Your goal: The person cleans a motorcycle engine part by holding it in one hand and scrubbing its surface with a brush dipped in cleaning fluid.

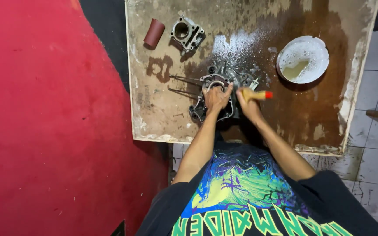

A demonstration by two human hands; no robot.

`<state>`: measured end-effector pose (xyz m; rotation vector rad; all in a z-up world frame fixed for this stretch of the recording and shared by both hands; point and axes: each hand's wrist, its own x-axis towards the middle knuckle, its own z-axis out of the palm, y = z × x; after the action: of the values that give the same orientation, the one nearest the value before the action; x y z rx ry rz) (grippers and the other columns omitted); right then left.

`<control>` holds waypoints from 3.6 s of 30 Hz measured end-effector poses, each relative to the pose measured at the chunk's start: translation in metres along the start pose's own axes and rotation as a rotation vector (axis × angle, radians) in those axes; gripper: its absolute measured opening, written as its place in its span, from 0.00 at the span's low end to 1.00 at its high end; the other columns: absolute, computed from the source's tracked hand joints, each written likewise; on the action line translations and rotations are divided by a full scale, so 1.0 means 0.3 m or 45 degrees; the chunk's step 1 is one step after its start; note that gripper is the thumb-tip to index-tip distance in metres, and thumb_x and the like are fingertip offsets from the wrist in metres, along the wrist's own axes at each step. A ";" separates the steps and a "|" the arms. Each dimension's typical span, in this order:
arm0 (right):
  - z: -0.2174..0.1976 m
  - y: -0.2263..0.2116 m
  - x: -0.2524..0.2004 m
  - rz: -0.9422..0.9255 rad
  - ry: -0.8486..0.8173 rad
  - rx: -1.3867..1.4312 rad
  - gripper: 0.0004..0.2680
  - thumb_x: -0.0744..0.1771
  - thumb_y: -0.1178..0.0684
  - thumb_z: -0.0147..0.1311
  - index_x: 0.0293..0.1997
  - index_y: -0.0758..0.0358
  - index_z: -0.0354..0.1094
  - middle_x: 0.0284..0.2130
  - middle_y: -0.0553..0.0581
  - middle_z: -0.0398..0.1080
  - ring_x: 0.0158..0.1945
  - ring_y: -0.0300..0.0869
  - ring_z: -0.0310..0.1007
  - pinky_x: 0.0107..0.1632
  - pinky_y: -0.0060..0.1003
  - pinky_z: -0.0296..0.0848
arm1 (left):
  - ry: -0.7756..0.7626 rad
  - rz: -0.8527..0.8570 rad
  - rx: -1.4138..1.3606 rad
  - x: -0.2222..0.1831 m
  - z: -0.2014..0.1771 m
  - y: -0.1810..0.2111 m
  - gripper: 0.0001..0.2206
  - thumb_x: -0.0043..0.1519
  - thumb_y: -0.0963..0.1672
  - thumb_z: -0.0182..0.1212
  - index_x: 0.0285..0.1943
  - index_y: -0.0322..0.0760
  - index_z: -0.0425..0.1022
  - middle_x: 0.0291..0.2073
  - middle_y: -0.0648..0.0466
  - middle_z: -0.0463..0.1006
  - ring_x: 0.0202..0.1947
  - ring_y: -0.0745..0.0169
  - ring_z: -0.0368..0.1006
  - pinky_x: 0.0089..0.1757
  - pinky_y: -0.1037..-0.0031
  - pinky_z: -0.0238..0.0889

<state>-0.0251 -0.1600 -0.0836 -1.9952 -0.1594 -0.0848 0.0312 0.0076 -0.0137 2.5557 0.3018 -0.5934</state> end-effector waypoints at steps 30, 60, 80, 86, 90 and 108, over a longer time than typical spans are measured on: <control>-0.243 0.042 0.094 0.491 -0.006 -0.069 0.11 0.70 0.50 0.48 0.55 0.65 0.67 0.43 0.63 0.71 0.47 0.51 0.71 0.50 0.42 0.70 | 0.087 0.056 -0.063 -0.005 0.000 -0.003 0.40 0.59 0.66 0.42 0.35 0.28 0.83 0.32 0.30 0.81 0.46 0.36 0.76 0.70 0.51 0.33; -0.049 0.251 0.007 0.524 0.400 0.654 0.05 0.70 0.61 0.48 0.50 0.61 0.58 0.31 0.55 0.71 0.27 0.40 0.74 0.26 0.35 0.75 | 0.004 0.000 -0.067 -0.017 -0.028 0.017 0.40 0.58 0.67 0.42 0.36 0.29 0.83 0.33 0.32 0.81 0.47 0.36 0.76 0.70 0.49 0.41; -0.036 0.365 -0.095 0.113 -0.087 0.043 0.04 0.69 0.59 0.57 0.43 0.62 0.65 0.29 0.59 0.73 0.29 0.43 0.72 0.29 0.38 0.72 | 0.093 0.048 -0.086 -0.013 -0.002 -0.002 0.39 0.57 0.66 0.45 0.37 0.30 0.84 0.32 0.31 0.81 0.48 0.32 0.73 0.66 0.51 0.42; 0.009 0.103 -0.041 0.923 0.162 0.426 0.04 0.69 0.55 0.50 0.42 0.61 0.60 0.21 0.55 0.69 0.17 0.40 0.67 0.19 0.39 0.65 | 0.079 0.042 -0.067 -0.002 0.034 -0.034 0.40 0.59 0.66 0.44 0.38 0.29 0.84 0.34 0.31 0.81 0.48 0.33 0.74 0.64 0.51 0.44; -0.075 0.179 -0.098 0.885 -0.372 0.472 0.01 0.69 0.57 0.51 0.42 0.60 0.65 0.22 0.53 0.67 0.19 0.38 0.67 0.21 0.36 0.65 | 0.080 0.061 -0.037 -0.002 -0.004 -0.004 0.40 0.59 0.66 0.43 0.37 0.28 0.83 0.33 0.31 0.81 0.48 0.34 0.74 0.68 0.50 0.40; -0.076 0.183 0.014 0.480 -0.211 0.453 0.03 0.70 0.58 0.52 0.42 0.66 0.67 0.31 0.50 0.65 0.33 0.34 0.64 0.35 0.33 0.65 | 0.134 0.098 -0.093 -0.017 -0.008 0.003 0.39 0.58 0.66 0.44 0.31 0.28 0.83 0.27 0.32 0.81 0.43 0.36 0.76 0.69 0.50 0.38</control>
<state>-0.0125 -0.2029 -0.1229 -1.6442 0.0932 0.3301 0.0279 0.0077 -0.0091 2.5197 0.2556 -0.4123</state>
